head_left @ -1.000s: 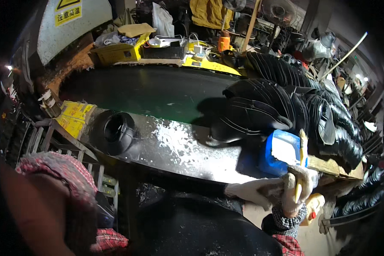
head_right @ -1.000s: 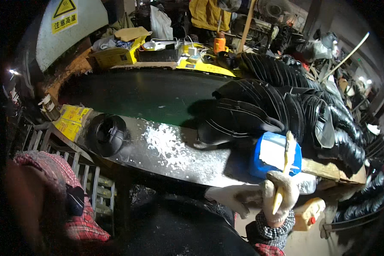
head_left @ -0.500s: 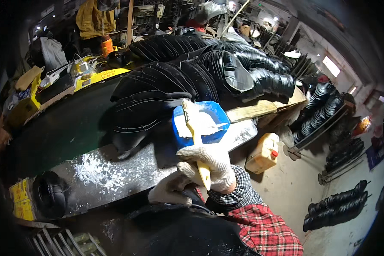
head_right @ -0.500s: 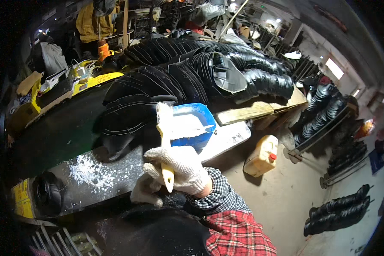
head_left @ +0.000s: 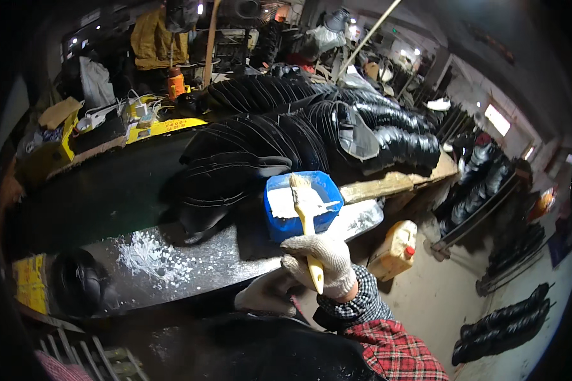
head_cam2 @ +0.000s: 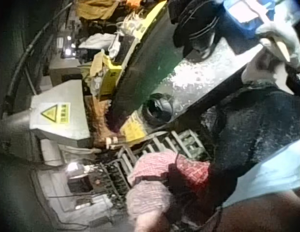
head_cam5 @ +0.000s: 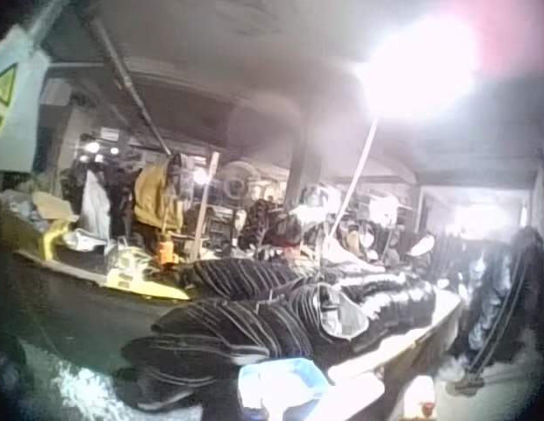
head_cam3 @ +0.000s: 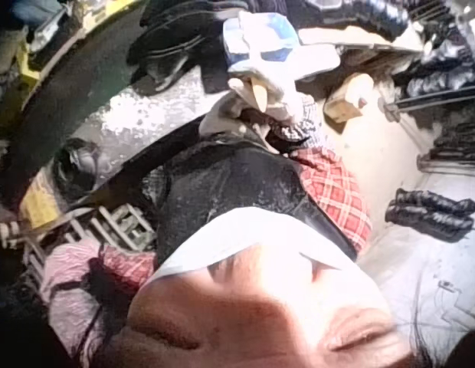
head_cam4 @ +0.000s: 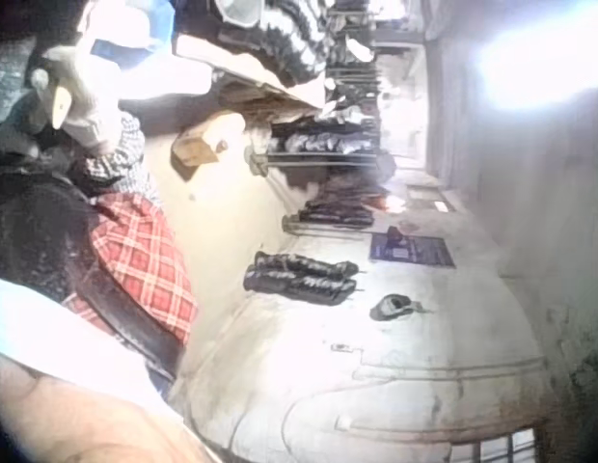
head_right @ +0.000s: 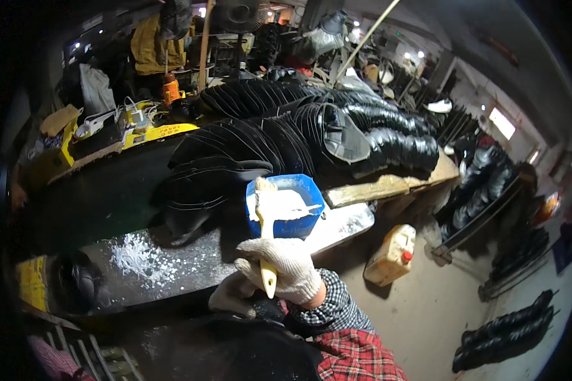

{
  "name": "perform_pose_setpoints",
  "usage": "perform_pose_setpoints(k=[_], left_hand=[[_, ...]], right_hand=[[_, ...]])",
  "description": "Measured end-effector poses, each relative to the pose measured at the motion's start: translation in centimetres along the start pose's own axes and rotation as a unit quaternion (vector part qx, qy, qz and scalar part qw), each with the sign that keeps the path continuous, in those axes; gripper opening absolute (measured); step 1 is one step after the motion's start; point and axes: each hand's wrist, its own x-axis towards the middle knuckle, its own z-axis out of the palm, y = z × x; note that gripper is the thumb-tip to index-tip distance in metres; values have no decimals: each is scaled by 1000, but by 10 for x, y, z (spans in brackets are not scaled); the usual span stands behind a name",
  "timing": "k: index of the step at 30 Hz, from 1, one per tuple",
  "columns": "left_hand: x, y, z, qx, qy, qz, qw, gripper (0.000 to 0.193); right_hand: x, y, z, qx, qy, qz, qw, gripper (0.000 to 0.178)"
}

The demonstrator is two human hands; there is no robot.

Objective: The recorder applies glue to shoe soles and components using a brush and then places them on a rack or conveyor belt.

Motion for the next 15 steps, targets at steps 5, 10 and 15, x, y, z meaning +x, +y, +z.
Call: perform_pose_setpoints(k=[5, 10, 15], left_hand=[[9, -16, 6, 37, 54, -51, 997, 77], [8, -23, 1, 20, -37, -36, 998, 91], [8, -10, 14, 22, -15, -45, 999, 88]], right_hand=[[-12, -7, -14, -62, 1, 3, 998, 27], [-14, -20, -16, -32, -4, 35, 999, 25], [-15, -10, -16, -50, -4, 19, 999, 24]])
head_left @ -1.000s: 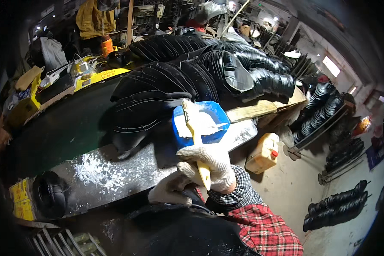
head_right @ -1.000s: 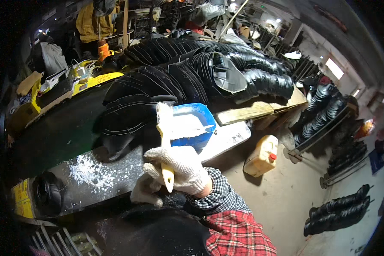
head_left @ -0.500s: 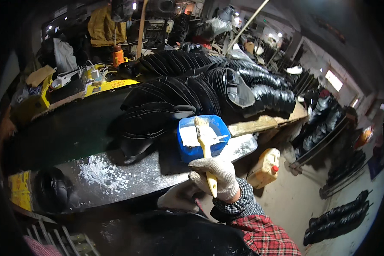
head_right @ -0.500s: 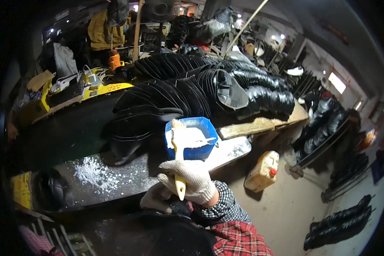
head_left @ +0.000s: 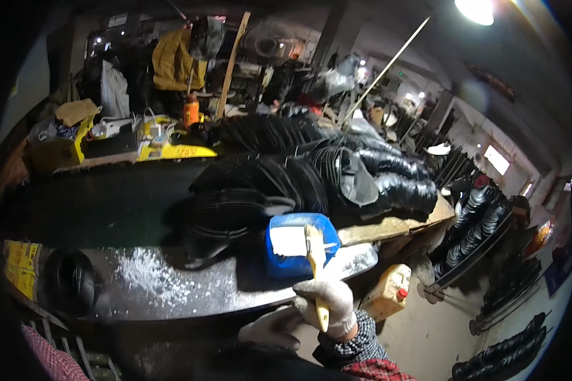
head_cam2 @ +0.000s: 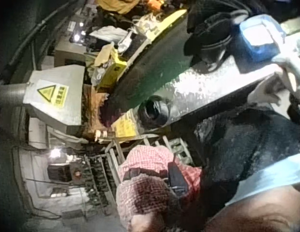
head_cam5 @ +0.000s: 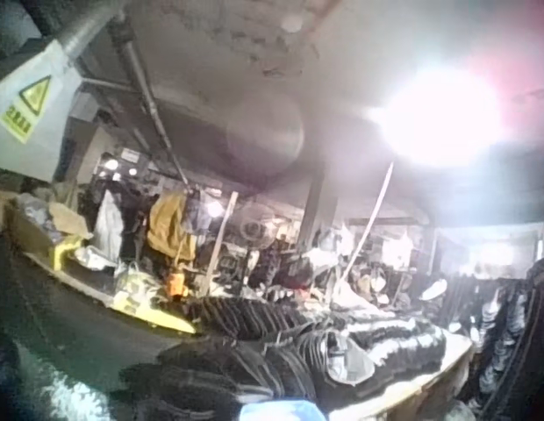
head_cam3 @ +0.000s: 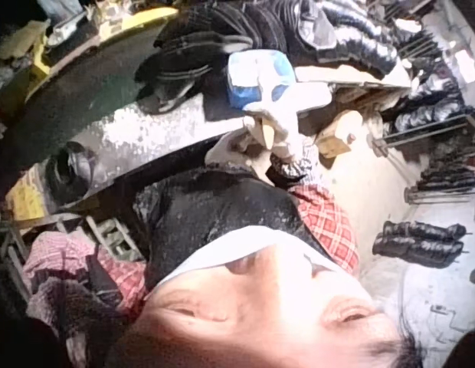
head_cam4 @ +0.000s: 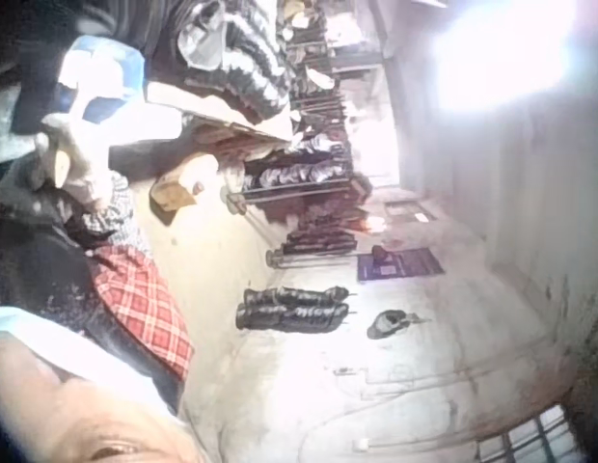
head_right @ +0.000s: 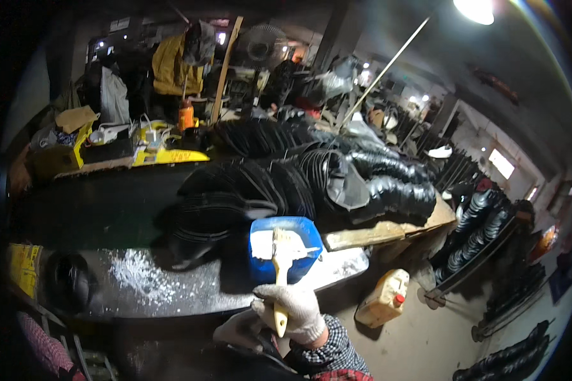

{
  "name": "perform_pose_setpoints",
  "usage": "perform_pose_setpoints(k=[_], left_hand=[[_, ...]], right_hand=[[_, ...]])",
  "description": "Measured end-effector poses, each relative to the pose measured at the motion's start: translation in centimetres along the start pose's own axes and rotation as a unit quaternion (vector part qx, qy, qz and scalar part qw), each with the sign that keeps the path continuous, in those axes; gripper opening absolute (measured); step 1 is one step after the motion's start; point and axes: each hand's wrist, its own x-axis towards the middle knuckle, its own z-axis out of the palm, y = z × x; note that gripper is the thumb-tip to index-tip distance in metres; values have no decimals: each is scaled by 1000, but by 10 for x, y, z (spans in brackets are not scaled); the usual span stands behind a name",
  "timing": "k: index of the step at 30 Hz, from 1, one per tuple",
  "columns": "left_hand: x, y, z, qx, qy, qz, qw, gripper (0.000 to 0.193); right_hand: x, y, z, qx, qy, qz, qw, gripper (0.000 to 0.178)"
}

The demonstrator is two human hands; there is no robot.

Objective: The recorder applies glue to shoe soles and components using a brush and then places them on a rack or conveyor belt.

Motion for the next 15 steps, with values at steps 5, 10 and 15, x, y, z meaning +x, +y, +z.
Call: perform_pose_setpoints(k=[5, 10, 15], left_hand=[[-5, 25, 21, 50, 46, 102, 992, 74], [-57, 176, 127, 317, 1, 441, 840, 70], [-116, 212, 147, 484, 222, 507, 678, 69]], right_hand=[[5, 5, 11, 14, -21, 16, 1000, 25], [5, 17, 29, 72, -51, 94, 992, 21], [20, 26, 54, 122, -85, 7, 989, 21]])
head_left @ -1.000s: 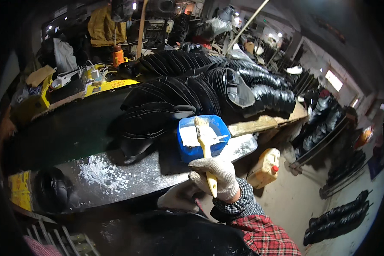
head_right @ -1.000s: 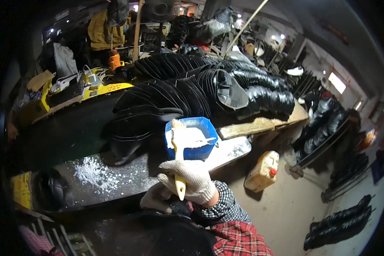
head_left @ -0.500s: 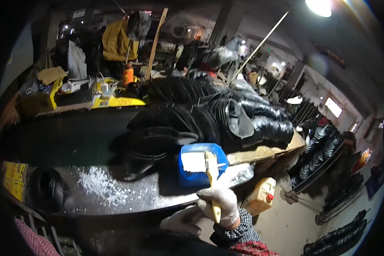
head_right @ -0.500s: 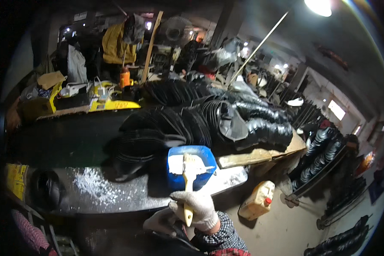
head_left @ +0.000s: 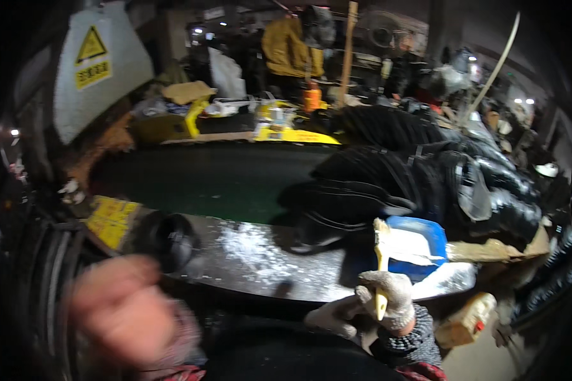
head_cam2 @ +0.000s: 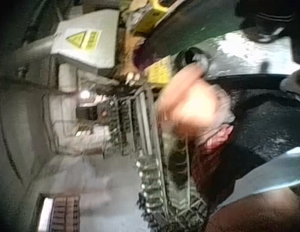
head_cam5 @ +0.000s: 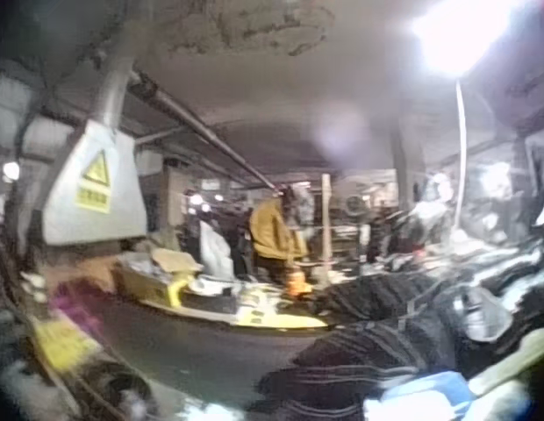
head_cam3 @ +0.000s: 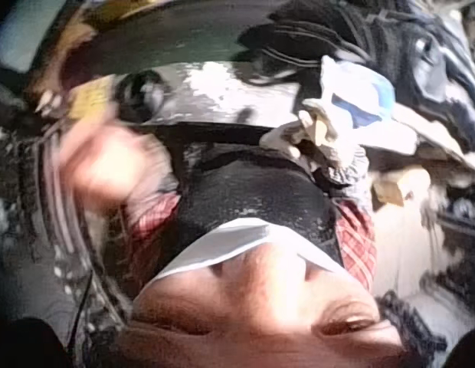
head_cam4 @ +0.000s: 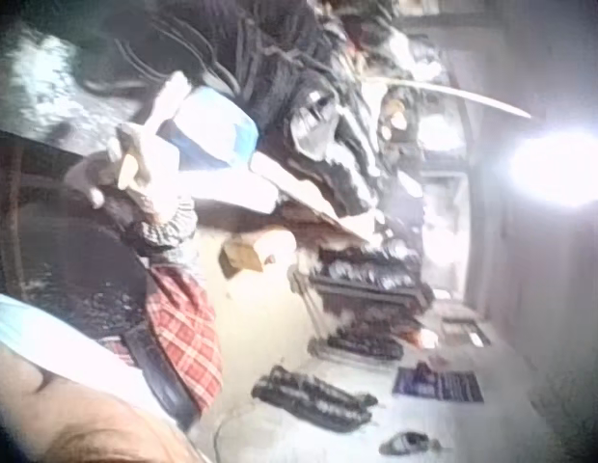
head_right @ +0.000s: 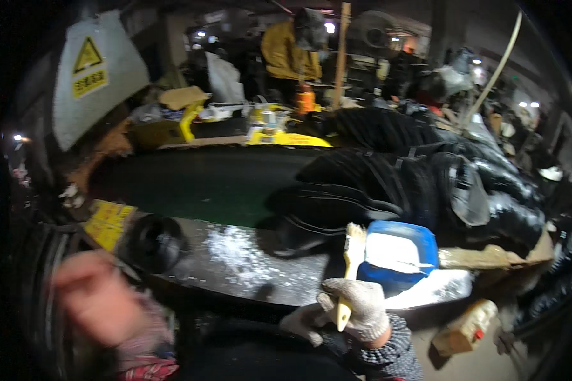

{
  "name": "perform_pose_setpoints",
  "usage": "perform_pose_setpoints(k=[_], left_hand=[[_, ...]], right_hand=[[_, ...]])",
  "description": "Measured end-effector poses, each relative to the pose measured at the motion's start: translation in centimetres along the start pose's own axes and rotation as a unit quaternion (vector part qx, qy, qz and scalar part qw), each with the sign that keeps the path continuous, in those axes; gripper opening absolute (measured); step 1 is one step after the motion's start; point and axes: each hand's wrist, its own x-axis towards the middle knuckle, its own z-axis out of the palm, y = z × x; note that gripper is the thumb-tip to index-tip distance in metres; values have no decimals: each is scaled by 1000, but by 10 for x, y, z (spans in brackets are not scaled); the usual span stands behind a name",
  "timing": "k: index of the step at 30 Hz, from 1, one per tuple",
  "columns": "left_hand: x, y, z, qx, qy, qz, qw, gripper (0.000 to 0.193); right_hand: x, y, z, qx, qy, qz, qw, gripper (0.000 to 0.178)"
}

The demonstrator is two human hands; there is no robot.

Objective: The recorder applies glue to shoe soles and components using a brush and then places them on a rack or conveyor belt.

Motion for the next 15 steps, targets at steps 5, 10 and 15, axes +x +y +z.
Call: perform_pose_setpoints(k=[5, 10, 15], left_hand=[[-118, -80, -25, 184, -161, -477, 845, 78], [-136, -84, -30, 79, -137, -597, 786, 45], [-156, -44, -67, -63, 23, -612, 788, 56]], right_hand=[[45, -14, 52, 138, -59, -70, 986, 18], [39, 4, 98, 144, 1, 44, 989, 17], [12, 25, 113, 122, 9, 126, 984, 12]])
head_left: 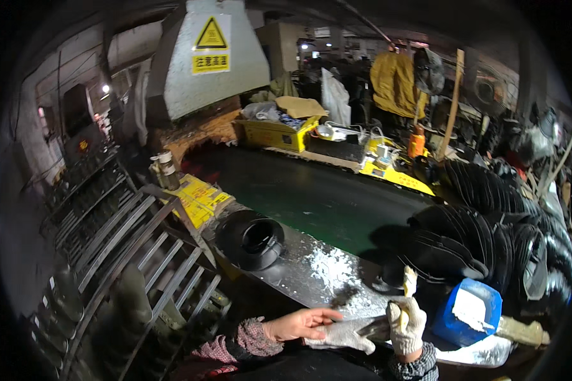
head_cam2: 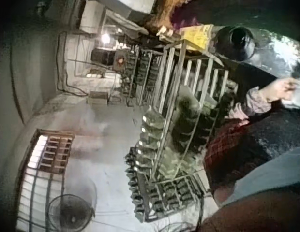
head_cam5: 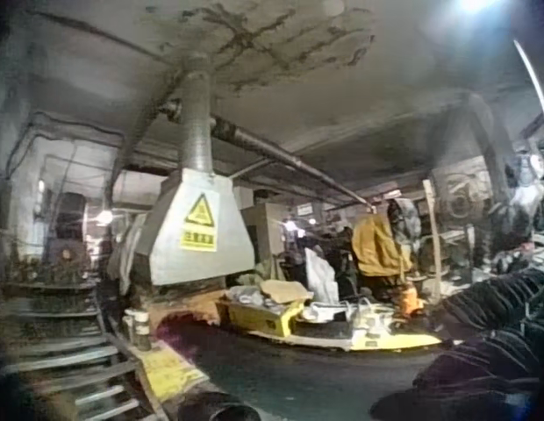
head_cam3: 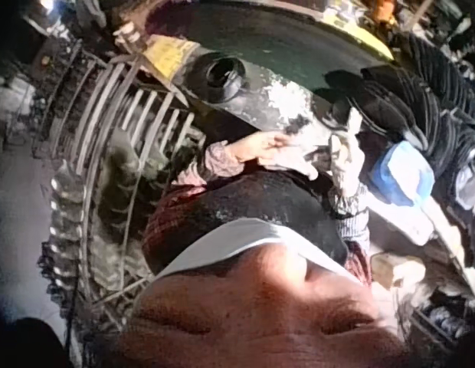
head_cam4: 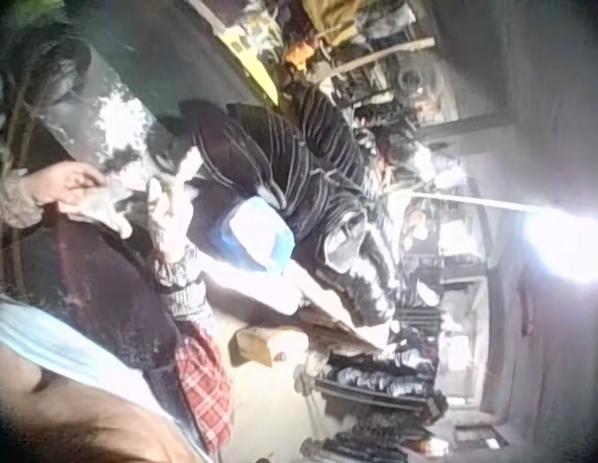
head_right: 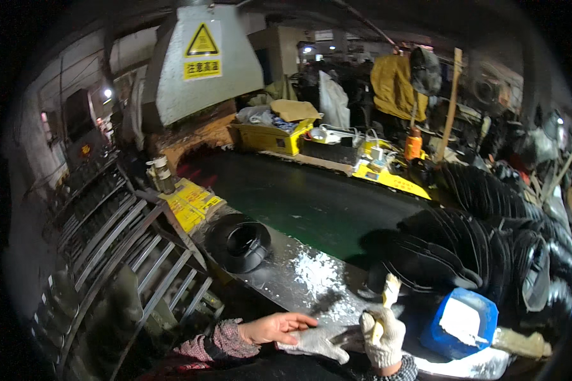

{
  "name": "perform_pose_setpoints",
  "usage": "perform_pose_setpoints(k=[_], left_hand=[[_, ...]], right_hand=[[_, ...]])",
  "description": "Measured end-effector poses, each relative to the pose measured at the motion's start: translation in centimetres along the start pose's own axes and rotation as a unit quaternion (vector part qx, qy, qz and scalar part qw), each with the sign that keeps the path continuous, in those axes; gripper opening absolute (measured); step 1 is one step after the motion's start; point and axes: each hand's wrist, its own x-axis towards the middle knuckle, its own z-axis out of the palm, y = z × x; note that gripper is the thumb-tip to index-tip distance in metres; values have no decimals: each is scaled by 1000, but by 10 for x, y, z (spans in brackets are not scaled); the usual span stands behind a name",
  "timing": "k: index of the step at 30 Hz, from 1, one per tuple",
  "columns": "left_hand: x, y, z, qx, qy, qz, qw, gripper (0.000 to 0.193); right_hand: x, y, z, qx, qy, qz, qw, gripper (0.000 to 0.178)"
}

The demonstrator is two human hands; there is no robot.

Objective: The recorder applies glue to shoe soles and components using a brush and then places them on a rack or conveyor belt.

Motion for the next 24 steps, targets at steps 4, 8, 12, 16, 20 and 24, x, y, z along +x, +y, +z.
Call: perform_pose_setpoints(k=[4, 8, 12, 16, 20, 24], left_hand=[[-14, -13, -17, 1, 53, 52, 997, 36], [-5, 14, -23, -110, 186, 163, 963, 29], [29, 30, 13, 16, 158, 188, 969, 36], [33, 34, 23, 306, 167, 187, 918, 38], [32, 29, 23, 352, 182, 137, 908, 21], [48, 7, 38, 331, 144, 184, 914, 21]], right_hand=[[8, -13, 4, -34, 51, -68, 996, 12], [16, -52, -11, 122, -15, -27, 992, 25], [18, -76, 12, -55, -224, -109, 967, 21], [13, -39, 26, -75, -125, -122, 982, 25], [8, -40, 15, -67, -106, -89, 988, 21], [7, -52, 11, -26, -202, -71, 976, 28]])
